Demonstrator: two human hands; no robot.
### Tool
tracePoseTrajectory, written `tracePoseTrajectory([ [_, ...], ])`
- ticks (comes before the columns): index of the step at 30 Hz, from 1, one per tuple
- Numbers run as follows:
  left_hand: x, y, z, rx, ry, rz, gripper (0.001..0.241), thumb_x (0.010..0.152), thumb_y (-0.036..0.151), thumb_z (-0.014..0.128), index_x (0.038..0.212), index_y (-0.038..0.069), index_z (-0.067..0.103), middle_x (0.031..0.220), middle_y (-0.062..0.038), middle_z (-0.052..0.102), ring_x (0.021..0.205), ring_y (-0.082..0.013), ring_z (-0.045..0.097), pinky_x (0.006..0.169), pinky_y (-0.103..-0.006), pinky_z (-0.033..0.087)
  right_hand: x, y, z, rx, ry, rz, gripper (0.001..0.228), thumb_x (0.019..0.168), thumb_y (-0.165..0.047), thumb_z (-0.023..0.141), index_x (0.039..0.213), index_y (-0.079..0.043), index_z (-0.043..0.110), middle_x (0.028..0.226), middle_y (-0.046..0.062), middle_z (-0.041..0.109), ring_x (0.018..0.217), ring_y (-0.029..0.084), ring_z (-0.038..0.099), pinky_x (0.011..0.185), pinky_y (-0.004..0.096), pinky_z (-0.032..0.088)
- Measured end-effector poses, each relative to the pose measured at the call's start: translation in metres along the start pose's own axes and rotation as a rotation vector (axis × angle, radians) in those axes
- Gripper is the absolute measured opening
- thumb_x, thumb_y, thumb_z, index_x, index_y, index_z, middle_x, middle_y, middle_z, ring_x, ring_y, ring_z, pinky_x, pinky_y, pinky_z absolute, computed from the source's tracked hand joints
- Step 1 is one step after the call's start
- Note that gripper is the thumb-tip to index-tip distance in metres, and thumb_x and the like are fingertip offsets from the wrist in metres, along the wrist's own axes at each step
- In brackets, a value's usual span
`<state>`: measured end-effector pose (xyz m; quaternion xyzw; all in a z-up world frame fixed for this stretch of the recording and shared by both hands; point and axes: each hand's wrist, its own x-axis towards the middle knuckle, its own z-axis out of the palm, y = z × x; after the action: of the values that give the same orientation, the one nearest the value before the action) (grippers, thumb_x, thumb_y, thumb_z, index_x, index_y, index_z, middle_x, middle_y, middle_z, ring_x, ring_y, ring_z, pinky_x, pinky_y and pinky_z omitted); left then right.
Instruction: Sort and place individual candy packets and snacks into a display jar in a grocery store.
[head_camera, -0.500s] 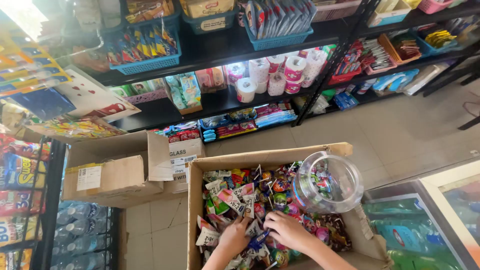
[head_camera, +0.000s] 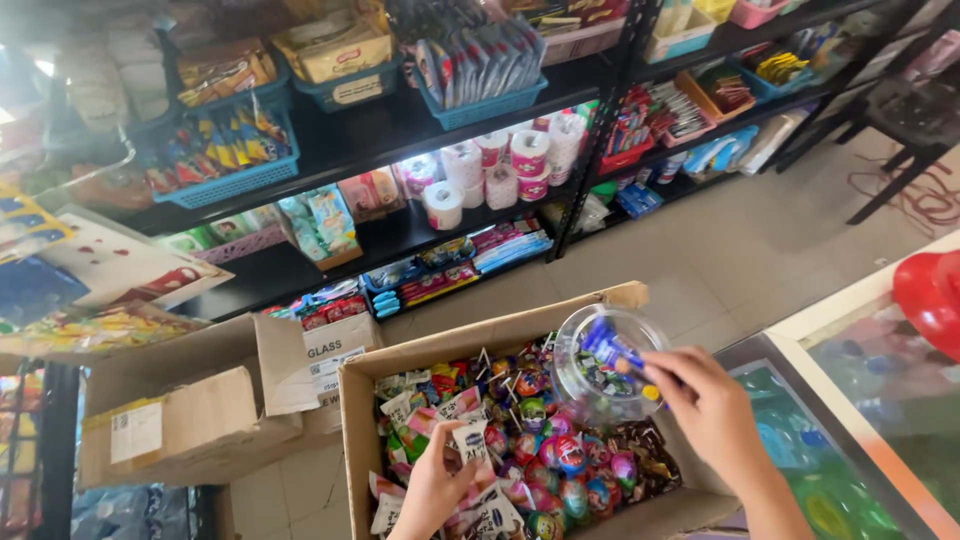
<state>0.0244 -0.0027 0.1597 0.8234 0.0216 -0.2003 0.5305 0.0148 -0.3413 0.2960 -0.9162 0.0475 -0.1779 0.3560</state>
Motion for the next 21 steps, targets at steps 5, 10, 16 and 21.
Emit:
tracePoseTrajectory([
  [5, 0.013, 0.029, 0.021, -0.346, 0.058, 0.194, 0.048, 0.083, 0.004, 0.078, 0.122, 0.008, 0.051, 0.093, -0.007, 0.067, 0.084, -0.0137, 0.066, 0.073, -0.0285, 0.055, 0.017, 0.029, 0.014, -0.118, -0.022, -0.027, 0.016, 0.09, -0.017, 0.072, 0.104, -0.01, 0.075, 0.092, 0.006, 0.072, 0.068, 0.022, 0.066, 0.063, 0.034, 0.051],
  [10, 0.033, 0.074, 0.051, -0.658, 0.05, 0.332, 0.044, 0.085, 0.001, 0.076, 0.118, 0.006, 0.046, 0.104, -0.007, 0.064, 0.094, -0.0133, 0.068, 0.079, -0.0286, 0.057, 0.014, 0.042, 0.032, -0.218, 0.043, -0.207, 0.016, 0.085, -0.019, 0.075, 0.098, -0.01, 0.073, 0.089, 0.004, 0.073, 0.072, 0.022, 0.069, 0.068, 0.04, 0.049],
  [16, 0.036, 0.167, 0.081, -0.275, 0.119, 0.432, 0.048, 0.084, 0.017, 0.084, 0.117, 0.008, 0.051, 0.107, -0.011, 0.071, 0.096, -0.0212, 0.075, 0.077, -0.0331, 0.06, -0.008, 0.042, 0.031, 0.065, 0.145, -0.097, 0.018, 0.093, -0.011, 0.07, 0.11, -0.008, 0.072, 0.091, 0.007, 0.073, 0.075, 0.016, 0.069, 0.069, 0.031, 0.052],
  [21, 0.056, 0.164, 0.109, 0.131, 0.049, 0.697, 0.041, 0.089, 0.018, 0.075, 0.122, 0.008, 0.053, 0.12, -0.011, 0.065, 0.097, -0.0358, 0.067, 0.078, -0.0442, 0.054, -0.036, 0.055, 0.04, 0.285, 0.245, 0.107, 0.018, 0.101, -0.007, 0.063, 0.116, -0.003, 0.071, 0.094, 0.006, 0.075, 0.076, 0.009, 0.063, 0.073, 0.025, 0.052],
])
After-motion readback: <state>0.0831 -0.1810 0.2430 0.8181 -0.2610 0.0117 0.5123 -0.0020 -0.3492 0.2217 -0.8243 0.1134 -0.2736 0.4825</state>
